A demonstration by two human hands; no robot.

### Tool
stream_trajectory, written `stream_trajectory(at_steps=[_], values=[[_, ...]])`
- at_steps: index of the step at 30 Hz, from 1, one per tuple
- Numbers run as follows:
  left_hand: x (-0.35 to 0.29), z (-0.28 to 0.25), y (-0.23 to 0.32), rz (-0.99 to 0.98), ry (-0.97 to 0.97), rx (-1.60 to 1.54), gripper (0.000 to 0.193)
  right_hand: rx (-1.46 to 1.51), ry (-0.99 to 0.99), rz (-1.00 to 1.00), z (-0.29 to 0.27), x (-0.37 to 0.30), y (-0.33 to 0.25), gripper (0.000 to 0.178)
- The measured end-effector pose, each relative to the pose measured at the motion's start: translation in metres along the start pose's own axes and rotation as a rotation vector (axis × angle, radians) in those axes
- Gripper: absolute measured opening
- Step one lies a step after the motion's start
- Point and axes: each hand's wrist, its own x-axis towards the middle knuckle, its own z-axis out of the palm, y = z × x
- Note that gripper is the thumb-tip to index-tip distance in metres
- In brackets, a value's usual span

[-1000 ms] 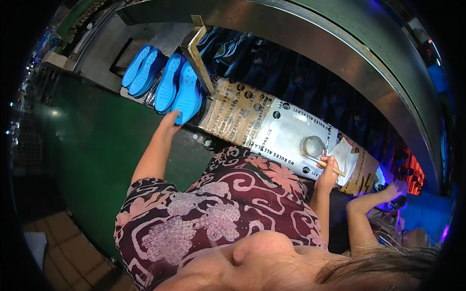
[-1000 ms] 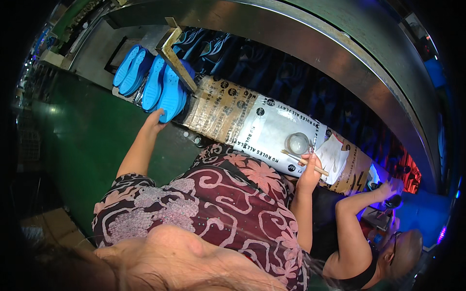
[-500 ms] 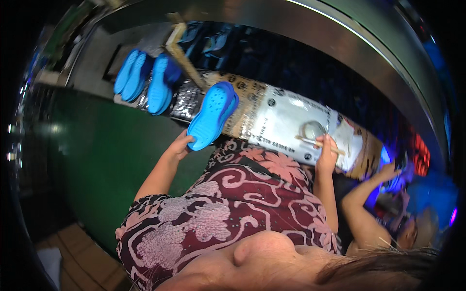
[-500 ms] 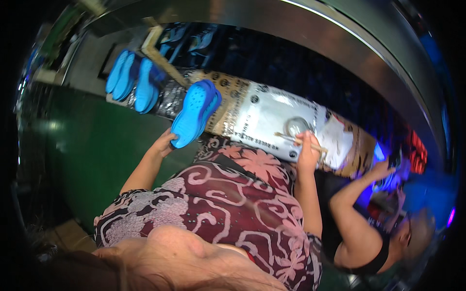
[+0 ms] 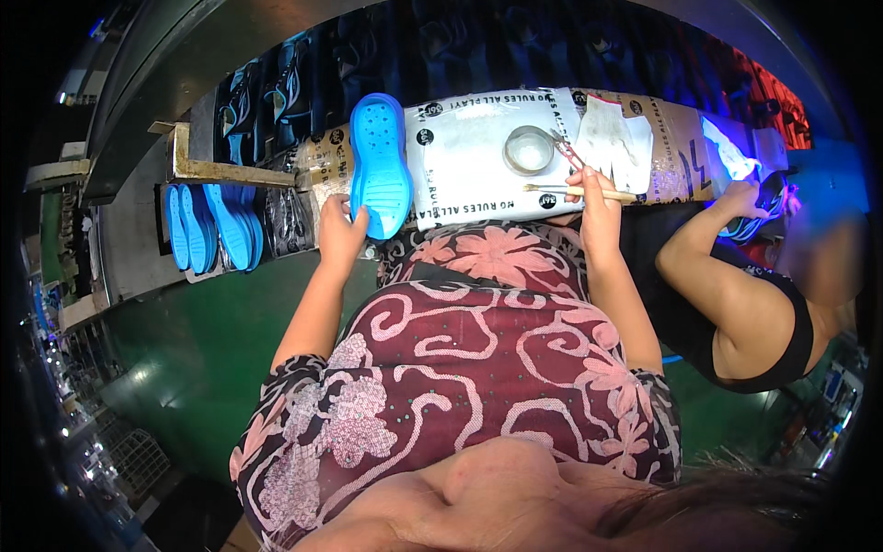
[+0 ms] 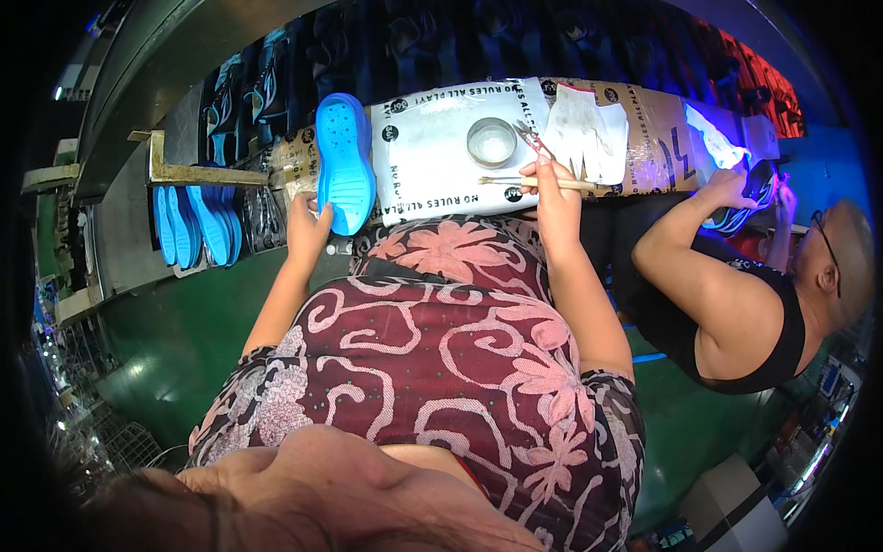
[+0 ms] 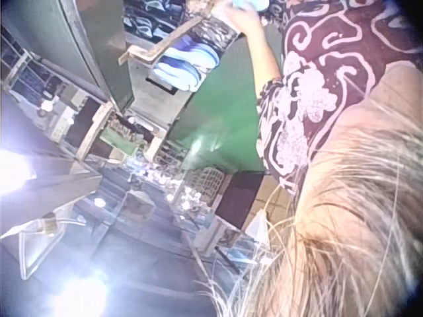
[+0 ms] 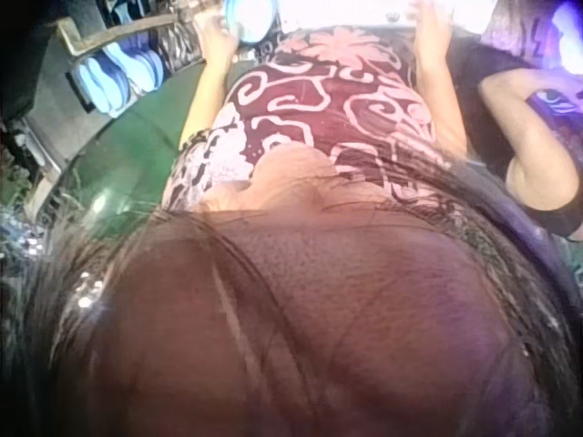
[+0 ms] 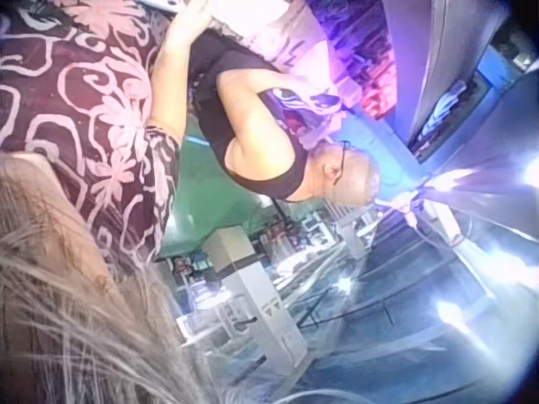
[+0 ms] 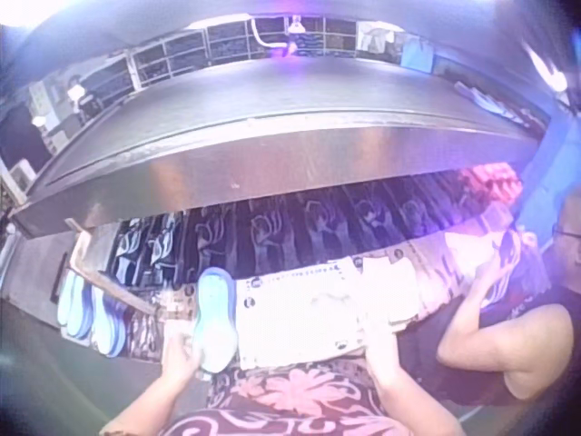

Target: The person applies adhesive to shoe soles using a brush and places the soles onto a conveyor belt.

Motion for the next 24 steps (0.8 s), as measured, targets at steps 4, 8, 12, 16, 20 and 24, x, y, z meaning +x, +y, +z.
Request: stream_trajectory(at_steps=[4, 8, 12, 16, 20, 24], values=[[0.014, -0.008, 0.014, 0.03, -0.038, 0.127, 0.022, -0.003, -0.07, -0.035, -0.002, 0.005, -0.002, 0.032], [0.015, -0.011, 0.018, -0.002, -0.069, 0.165, 0.017, -0.039, -0.071, -0.034, -0.006, 0.005, -0.003, 0.034], [0.02, -0.023, 0.019, -0.15, -0.115, 0.113, 0.021, -0.027, -0.041, -0.024, -0.006, 0.004, 0.0, 0.036], [0.015, -0.007, 0.01, -0.313, -0.137, -0.842, 0.029, -0.009, -0.044, -0.027, -0.005, 0.003, -0.003, 0.036], [0.019, -0.026, 0.014, -0.536, -0.819, -1.215, 0.037, -0.019, -0.058, -0.023, -0.005, 0.002, -0.004, 0.035], [0.006, -0.033, 0.093, -0.392, -0.469, -1.311, 0.037, -0.049, -0.039, -0.025, -0.004, 0.001, -0.018, 0.035]])
